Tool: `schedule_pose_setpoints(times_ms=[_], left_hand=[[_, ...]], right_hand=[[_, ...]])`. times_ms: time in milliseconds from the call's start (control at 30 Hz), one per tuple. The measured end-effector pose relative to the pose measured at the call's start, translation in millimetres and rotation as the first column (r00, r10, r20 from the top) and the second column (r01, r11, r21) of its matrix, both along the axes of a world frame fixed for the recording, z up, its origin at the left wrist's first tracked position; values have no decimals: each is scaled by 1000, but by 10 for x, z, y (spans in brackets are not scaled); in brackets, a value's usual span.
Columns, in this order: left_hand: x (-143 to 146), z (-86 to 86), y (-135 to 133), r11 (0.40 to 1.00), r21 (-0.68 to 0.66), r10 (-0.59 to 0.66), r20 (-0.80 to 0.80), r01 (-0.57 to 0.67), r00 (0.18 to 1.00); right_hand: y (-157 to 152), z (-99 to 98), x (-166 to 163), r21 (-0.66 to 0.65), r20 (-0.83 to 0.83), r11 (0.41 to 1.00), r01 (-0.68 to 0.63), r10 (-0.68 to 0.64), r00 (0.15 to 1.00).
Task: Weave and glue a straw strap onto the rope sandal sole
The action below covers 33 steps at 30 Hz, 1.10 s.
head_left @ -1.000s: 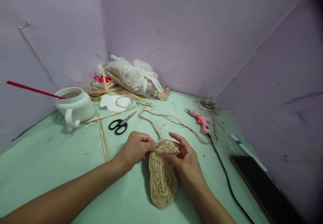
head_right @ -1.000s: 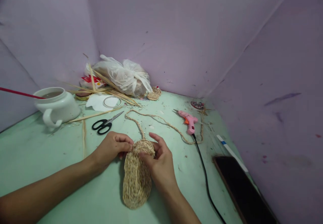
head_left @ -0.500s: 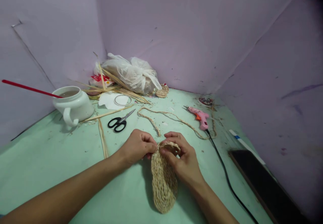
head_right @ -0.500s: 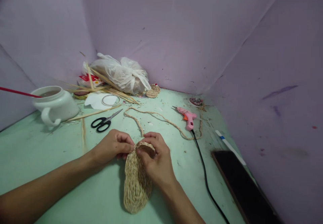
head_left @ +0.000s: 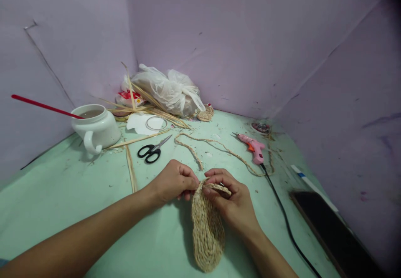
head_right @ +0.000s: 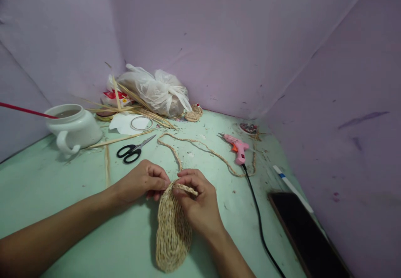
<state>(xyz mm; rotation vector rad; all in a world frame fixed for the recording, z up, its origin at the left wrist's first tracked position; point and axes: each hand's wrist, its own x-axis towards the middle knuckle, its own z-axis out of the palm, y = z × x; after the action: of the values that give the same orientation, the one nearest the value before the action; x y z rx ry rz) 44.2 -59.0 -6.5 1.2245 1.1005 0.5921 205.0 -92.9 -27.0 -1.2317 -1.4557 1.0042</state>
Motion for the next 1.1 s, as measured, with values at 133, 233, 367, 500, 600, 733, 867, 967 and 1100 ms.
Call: schedule_pose_setpoints(times_ms=[133, 233, 367, 500, 600, 733, 867, 967, 1100], left_hand=[[9, 7, 8, 1000, 3, 1, -2, -1, 1000], [8, 2, 7, 1000, 18, -10, -12, 11, 1000], [10, -16, -14, 995, 92, -44, -12, 45, 999], [28, -30, -24, 989, 142, -46, -52, 53, 998], [37, -41, -4, 995, 93, -35, -94, 44, 995], [26, -56, 31, 999, 36, -6, -113, 11, 994], [3, -48, 28, 997, 65, -35, -136, 44, 990], [6, -40, -9, 971, 207, -69, -224, 117, 972], [48, -55, -72, 903, 406, 63, -458, 145, 887]], right_hand=[[-1, 0, 0, -9, -8, 1000, -7, 7, 1000], [-3, -8, -3, 3, -21, 1000, 0, 0, 1000], [-15, -41, -29, 39, -34, 998, 42, -41, 999], [-14, -56, -50, 38, -29, 997, 63, -62, 998], [9, -26, -27, -53, -22, 999, 12, -14, 1000], [34, 19, 10, -244, -121, 969, -43, 13, 993], [21, 18, -15, -331, -190, 941, -69, 5, 982], [6, 4, -44, -329, -206, 943, -44, -26, 978], [1, -8, -56, -304, -235, 949, -80, 7, 972]])
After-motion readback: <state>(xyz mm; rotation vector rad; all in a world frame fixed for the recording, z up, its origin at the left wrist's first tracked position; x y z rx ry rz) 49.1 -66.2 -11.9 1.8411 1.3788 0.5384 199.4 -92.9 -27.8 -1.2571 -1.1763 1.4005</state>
